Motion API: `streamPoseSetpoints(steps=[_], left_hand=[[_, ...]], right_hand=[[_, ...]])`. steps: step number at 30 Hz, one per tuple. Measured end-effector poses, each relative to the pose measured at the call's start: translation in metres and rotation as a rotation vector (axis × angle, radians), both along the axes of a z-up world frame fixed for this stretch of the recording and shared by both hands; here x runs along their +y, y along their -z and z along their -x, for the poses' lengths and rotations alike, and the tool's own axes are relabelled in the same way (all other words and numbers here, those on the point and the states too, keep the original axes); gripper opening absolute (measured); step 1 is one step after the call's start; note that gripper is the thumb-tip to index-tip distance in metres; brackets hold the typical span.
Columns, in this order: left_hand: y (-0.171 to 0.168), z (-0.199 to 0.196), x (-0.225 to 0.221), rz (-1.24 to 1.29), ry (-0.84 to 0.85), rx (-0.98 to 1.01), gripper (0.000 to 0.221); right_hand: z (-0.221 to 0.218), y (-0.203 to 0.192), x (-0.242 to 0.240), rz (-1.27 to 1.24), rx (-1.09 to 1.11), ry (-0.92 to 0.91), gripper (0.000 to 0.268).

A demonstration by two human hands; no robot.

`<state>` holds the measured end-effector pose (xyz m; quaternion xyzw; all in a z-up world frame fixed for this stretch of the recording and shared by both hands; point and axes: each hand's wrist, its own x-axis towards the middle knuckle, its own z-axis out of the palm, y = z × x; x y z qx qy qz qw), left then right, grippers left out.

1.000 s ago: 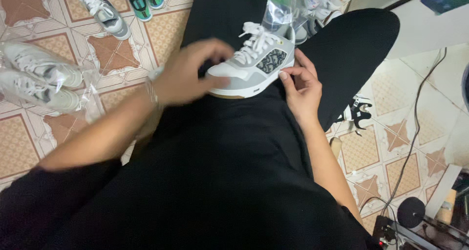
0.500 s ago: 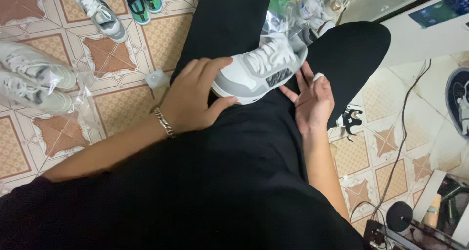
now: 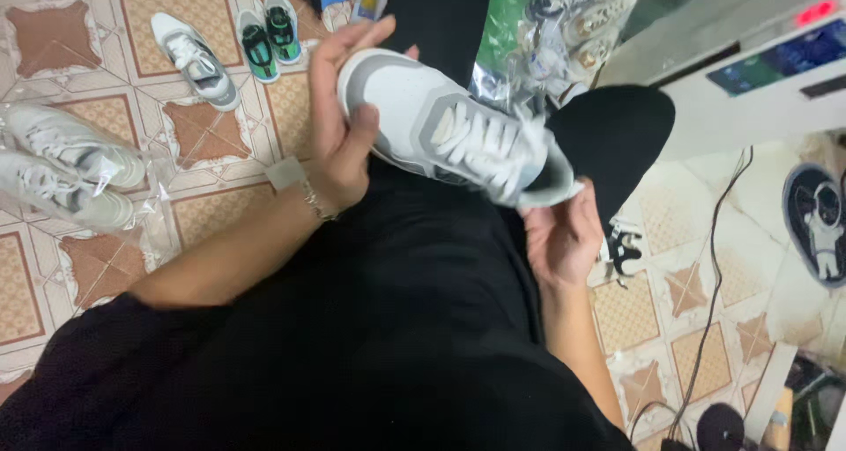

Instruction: The person wipes several pairs of shoes with a cotton pad and liquid, then places some shoes into plastic bags while sitting among many other shoes.

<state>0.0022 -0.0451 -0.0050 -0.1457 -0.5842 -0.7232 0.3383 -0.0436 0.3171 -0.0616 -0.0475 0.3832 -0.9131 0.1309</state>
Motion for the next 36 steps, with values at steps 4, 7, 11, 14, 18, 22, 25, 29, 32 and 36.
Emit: streamPoseSetpoints(steps=[4,7,11,14,18,22,25,29,32,36], left_hand=[[-0.049,0.032,-0.004,-0.219,0.013,0.007,0.055],[-0.073,0.053,-0.021,-0.277,0.141,-0.098,0.033],[-0.091,0.058,-0.010,-0.042,0.540,-0.165,0.035],[-0.093,0.064,0.014,-0.044,0.634,-0.195,0.048],[-0.087,0.081,0.043,-0.125,0.764,-0.260,0.055],[-0.085,0.090,0.062,-0.126,0.863,-0.266,0.050],[-0.084,0.094,0.070,-0.094,0.879,-0.286,0.049],[-0.074,0.100,0.076,0.041,0.754,-0.236,0.048],[-0.080,0.094,0.073,-0.021,0.808,-0.293,0.046],[-0.084,0.089,0.069,-0.099,0.861,-0.338,0.045]], right_hand=[[-0.021,-0.028,-0.014,0.005,0.051,-0.062,0.018],[-0.031,-0.048,-0.019,-0.120,0.209,-0.158,0.024],[-0.029,-0.059,-0.024,-0.599,0.287,0.174,0.012],[-0.028,-0.085,-0.046,-0.766,0.378,0.364,0.007],[-0.015,-0.102,-0.060,-0.791,0.568,0.535,0.015],[-0.008,-0.140,-0.069,-0.847,0.734,0.569,0.010],[-0.001,-0.159,-0.071,-1.085,1.061,0.621,0.005],[0.005,-0.158,-0.067,-1.074,1.084,0.615,0.005],[0.001,-0.163,-0.060,-1.111,1.136,0.548,0.003],[0.002,-0.162,-0.051,-1.177,1.170,0.551,0.004]])
